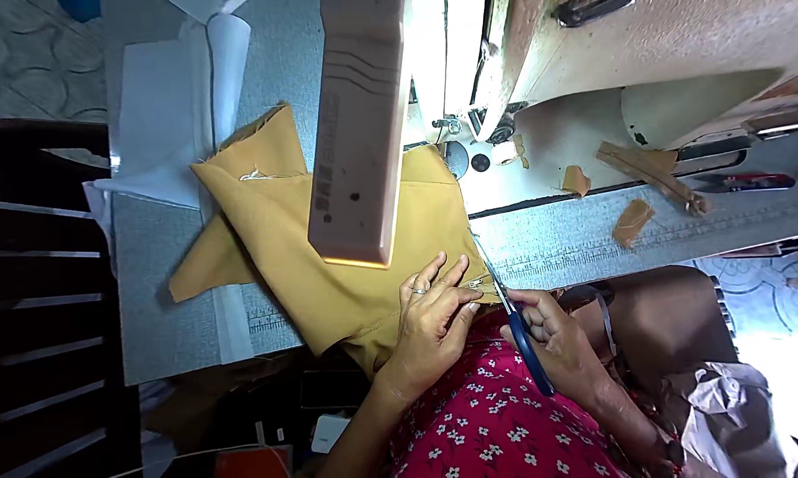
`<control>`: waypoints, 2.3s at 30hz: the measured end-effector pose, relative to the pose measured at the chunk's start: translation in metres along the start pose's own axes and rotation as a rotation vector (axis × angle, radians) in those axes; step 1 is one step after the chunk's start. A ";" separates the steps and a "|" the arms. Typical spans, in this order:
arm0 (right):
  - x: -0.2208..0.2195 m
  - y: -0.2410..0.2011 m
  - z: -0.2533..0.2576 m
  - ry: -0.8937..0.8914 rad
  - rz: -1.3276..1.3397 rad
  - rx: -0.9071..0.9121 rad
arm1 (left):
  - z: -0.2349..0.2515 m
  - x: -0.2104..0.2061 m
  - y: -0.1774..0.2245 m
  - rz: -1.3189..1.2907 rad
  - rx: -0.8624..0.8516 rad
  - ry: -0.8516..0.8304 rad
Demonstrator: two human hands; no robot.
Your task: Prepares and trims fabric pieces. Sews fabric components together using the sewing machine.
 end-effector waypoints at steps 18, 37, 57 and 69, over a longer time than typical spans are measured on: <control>-0.008 0.011 -0.008 -0.234 0.392 -0.148 | 0.014 0.019 -0.017 0.114 0.027 0.045; -0.033 -0.092 0.087 0.140 -0.439 0.686 | 0.063 0.019 -0.014 0.353 -0.178 -0.147; -0.064 -0.077 0.079 0.336 -0.853 0.718 | 0.042 0.036 0.008 0.562 -0.641 -0.095; -0.067 -0.071 0.080 0.224 -0.830 0.683 | -0.005 0.083 -0.005 0.655 -0.580 -0.188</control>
Point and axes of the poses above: each hand's wrist, its own z-axis towards the middle knuckle, its own x-axis out of the back of the hand, y = z × x, the point moved 10 cm from there along z, towards the middle knuckle, and after that the axes turned 2 degrees about -z, right-handed, at the moved point
